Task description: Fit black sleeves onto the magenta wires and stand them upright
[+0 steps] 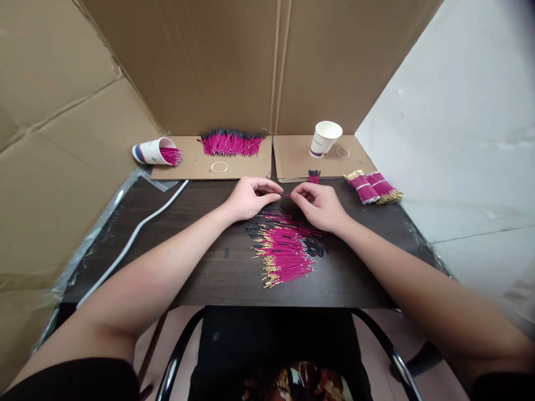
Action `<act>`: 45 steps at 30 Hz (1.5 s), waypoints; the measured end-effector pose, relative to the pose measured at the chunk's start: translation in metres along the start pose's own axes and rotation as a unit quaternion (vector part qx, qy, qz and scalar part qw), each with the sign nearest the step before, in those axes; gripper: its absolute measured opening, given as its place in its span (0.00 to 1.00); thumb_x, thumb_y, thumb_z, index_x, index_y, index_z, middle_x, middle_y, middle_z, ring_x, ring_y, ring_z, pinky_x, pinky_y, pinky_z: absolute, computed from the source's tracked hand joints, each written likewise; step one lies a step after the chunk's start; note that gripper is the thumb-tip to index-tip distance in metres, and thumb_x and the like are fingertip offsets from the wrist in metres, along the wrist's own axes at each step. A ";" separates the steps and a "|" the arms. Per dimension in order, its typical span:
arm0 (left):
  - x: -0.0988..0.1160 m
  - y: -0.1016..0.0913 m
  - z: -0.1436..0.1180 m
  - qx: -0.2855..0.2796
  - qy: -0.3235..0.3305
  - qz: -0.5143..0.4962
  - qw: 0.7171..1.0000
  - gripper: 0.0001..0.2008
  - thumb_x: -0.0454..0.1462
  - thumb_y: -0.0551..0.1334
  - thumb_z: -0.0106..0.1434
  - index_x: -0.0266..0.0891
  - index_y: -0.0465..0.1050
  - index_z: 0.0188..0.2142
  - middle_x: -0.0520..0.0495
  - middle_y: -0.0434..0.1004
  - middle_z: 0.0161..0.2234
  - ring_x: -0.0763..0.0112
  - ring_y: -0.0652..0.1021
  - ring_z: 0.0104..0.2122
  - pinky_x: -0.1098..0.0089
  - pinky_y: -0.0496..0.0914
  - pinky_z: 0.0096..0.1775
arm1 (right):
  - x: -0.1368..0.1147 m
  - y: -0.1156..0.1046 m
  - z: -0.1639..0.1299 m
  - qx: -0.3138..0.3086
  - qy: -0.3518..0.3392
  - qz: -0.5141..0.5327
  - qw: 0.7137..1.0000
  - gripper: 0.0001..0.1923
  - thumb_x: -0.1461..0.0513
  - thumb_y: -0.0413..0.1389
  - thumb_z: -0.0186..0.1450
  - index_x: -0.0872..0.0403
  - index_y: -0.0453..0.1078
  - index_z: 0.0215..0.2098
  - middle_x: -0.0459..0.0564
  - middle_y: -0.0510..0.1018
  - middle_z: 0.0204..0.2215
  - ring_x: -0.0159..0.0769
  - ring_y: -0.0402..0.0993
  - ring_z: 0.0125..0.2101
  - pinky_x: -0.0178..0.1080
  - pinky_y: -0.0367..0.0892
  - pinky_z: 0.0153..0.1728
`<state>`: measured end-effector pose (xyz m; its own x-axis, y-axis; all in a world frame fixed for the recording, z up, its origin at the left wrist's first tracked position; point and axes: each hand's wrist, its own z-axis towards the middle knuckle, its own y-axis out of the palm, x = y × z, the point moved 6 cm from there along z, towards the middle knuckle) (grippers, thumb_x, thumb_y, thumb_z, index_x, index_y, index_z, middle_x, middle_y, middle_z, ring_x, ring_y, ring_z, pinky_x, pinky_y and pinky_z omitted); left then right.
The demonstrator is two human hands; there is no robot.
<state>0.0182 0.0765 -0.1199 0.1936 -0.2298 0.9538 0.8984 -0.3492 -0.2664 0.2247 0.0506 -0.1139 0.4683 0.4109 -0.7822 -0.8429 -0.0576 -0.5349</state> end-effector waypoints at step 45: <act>-0.004 0.002 0.002 -0.030 0.002 -0.019 0.999 0.12 0.41 0.72 0.70 0.34 0.86 0.48 0.40 0.90 0.39 0.61 0.89 0.41 0.57 0.81 0.53 | -0.001 0.001 0.000 -0.005 -0.008 0.022 1.000 0.13 0.54 0.60 0.74 0.53 0.82 0.38 0.51 0.84 0.32 0.41 0.77 0.30 0.43 0.69 0.35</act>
<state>0.0196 0.0784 -0.1235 0.1591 -0.2187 0.9627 0.8797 -0.4111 -0.2388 0.2238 0.0505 -0.1137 0.4266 0.4215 -0.8002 -0.8599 -0.0851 -0.5033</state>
